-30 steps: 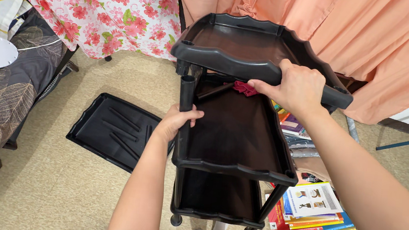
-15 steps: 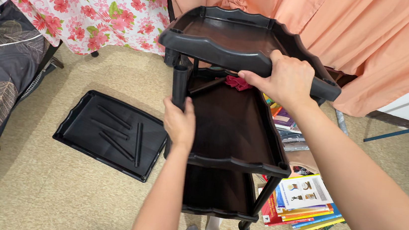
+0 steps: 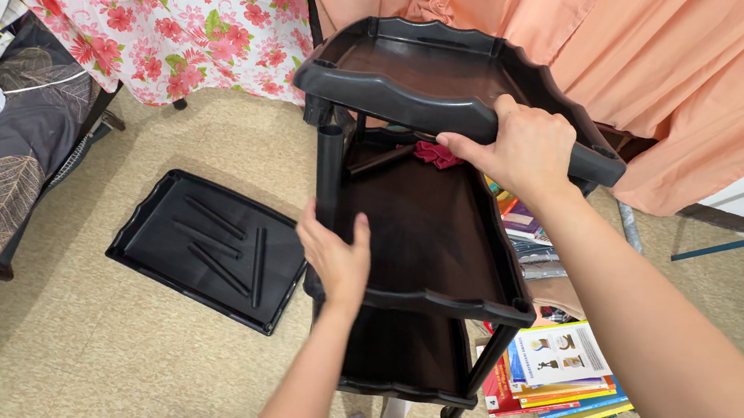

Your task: The person assembles a black plastic three-tier rolling cart by inserting vertical support poles into the tray frames and securing each tier. They handle the trays and poles by hand, aligning and pressing the components together to form the cart structure.

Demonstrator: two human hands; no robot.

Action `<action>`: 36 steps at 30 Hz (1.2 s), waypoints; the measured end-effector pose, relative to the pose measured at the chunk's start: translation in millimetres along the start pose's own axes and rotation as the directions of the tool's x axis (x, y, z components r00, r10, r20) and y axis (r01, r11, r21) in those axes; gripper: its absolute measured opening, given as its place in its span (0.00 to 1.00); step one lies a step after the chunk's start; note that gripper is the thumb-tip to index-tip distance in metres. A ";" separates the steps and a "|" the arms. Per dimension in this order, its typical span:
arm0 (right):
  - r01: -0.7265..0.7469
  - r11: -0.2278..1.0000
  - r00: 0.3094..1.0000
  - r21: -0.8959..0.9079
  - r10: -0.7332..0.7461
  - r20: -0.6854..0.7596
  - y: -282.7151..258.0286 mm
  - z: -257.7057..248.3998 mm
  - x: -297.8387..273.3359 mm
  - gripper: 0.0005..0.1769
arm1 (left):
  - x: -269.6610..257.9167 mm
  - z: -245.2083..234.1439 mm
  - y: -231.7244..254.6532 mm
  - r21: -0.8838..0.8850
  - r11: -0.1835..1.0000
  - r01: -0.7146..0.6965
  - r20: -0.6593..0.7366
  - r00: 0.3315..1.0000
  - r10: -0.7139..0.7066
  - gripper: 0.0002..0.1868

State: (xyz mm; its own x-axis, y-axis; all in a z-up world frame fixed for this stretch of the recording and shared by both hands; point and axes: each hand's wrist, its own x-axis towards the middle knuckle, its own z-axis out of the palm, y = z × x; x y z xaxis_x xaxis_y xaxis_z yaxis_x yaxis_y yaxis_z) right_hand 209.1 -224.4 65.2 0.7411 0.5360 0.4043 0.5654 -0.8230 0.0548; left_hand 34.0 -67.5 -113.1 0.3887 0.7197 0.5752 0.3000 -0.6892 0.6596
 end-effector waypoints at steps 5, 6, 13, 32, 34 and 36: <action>0.036 0.999 0.998 -0.013 -0.037 -0.051 1.6 2.5 -0.4 0.44 | 3.4 11.2 -20.6 -0.052 0.946 0.320 0.247 0.922 -0.298 0.29; 0.048 0.999 0.996 -0.015 -0.049 -0.072 2.9 2.4 -0.4 0.44 | 11.2 13.7 -29.6 -0.114 0.896 0.430 0.354 0.860 -0.368 0.24; 0.035 0.999 0.999 -0.029 -0.035 -0.002 7.1 -0.2 0.2 0.45 | 49.8 15.0 -71.8 -0.203 0.624 0.755 0.892 0.405 -0.199 0.12; 0.125 0.992 0.987 -0.031 -0.128 -0.093 1.5 2.1 -10.0 0.44 | 96.5 15.4 -44.5 -0.310 0.688 0.656 0.861 0.501 -0.090 0.18; 0.124 0.991 0.988 -0.052 -0.128 -0.084 0.1 0.8 -15.8 0.44 | 108.9 16.3 -50.4 -0.191 0.642 0.742 0.968 0.249 0.000 0.18; 0.059 0.997 0.998 -0.041 -0.061 -0.033 -2.6 1.3 -15.8 0.45 | 115.3 13.8 -51.0 -0.096 0.709 0.698 0.983 0.178 -0.042 0.20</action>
State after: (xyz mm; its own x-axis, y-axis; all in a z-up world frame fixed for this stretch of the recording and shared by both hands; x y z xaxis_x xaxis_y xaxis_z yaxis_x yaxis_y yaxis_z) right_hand 196.3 -230.5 57.5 0.6932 0.5784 0.4300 0.5928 -0.7969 0.1165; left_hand 75.6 49.5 -87.1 0.9130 0.0750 -0.4011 0.4006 0.0219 0.9160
